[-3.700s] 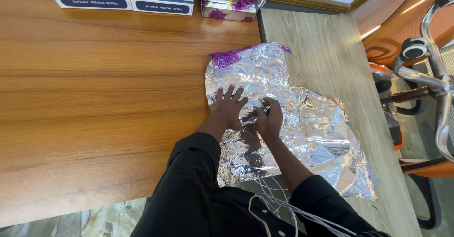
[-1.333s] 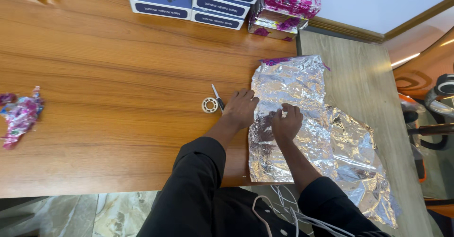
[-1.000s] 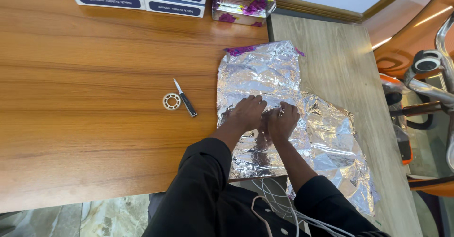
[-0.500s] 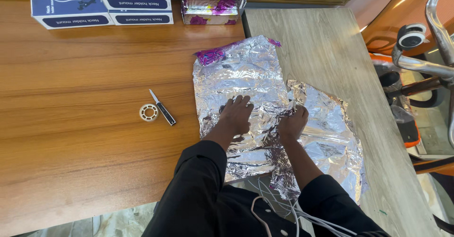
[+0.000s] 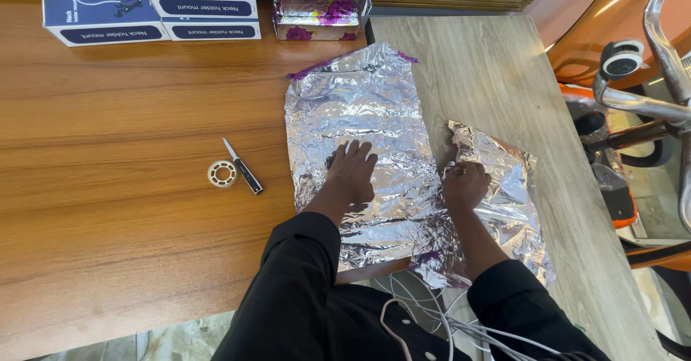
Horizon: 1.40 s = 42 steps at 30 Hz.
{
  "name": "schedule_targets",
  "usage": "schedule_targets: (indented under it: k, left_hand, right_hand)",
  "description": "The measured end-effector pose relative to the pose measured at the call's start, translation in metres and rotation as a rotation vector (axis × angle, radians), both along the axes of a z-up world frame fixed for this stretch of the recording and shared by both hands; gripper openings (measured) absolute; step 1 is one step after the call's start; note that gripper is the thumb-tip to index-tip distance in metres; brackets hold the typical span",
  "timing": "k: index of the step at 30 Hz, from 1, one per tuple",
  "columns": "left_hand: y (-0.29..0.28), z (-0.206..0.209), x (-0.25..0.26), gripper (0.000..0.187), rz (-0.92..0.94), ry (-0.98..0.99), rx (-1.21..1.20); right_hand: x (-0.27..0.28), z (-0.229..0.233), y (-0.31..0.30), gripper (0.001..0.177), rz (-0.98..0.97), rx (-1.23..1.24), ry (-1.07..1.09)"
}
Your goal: The person wraps a small rectangular box with pink floral wrapping paper on a wooden table. They fold the paper around the box, smooth the edges, and secure the folds with clear tape. The wrapped box remains on the table at the end of the clip.
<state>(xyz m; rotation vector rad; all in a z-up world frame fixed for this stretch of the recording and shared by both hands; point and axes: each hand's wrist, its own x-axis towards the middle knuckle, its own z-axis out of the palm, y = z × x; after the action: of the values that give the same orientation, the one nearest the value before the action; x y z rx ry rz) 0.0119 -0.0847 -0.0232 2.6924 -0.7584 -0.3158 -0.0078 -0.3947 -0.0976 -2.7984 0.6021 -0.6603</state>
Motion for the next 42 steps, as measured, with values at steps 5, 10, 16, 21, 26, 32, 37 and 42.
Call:
schedule_targets:
  k: [5, 10, 16, 21, 26, 32, 37, 42]
  left_hand:
    - [0.001, 0.007, 0.001, 0.070, -0.001, 0.053, 0.003]
    - [-0.001, 0.013, -0.001, 0.074, -0.031, 0.017, -0.023]
    - [-0.007, 0.019, 0.004, 0.078, -0.040, 0.078, 0.051]
    - [-0.016, 0.013, 0.013, 0.090, -0.048, 0.113, 0.104]
    - [-0.020, 0.007, 0.012, 0.089, -0.106, 0.096, 0.166]
    - [-0.005, 0.018, 0.013, 0.072, 0.001, 0.202, -0.111]
    - [-0.003, 0.018, 0.027, 0.072, 0.449, 0.558, -0.985]
    - [-0.036, -0.017, 0.042, 0.060, 0.662, 0.496, -1.475]
  right_hand:
    - [0.023, 0.048, 0.008, 0.015, 0.058, 0.031, -0.298]
    - [0.047, 0.109, 0.042, 0.013, 0.442, 0.238, -0.471]
    - [0.068, 0.175, 0.088, 0.007, 0.768, 0.170, -0.380]
    - [0.077, 0.177, 0.122, 0.013, 0.819, 0.519, 0.002]
    - [0.068, 0.130, 0.157, 0.017, 0.979, 0.316, 0.112]
    - [0.061, 0.085, 0.161, 0.024, 0.834, 0.668, 0.147]
    - [0.066, 0.077, 0.135, 0.022, 0.730, 0.663, -0.031]
    - [0.061, 0.067, 0.128, 0.025, 0.617, 1.089, 0.068]
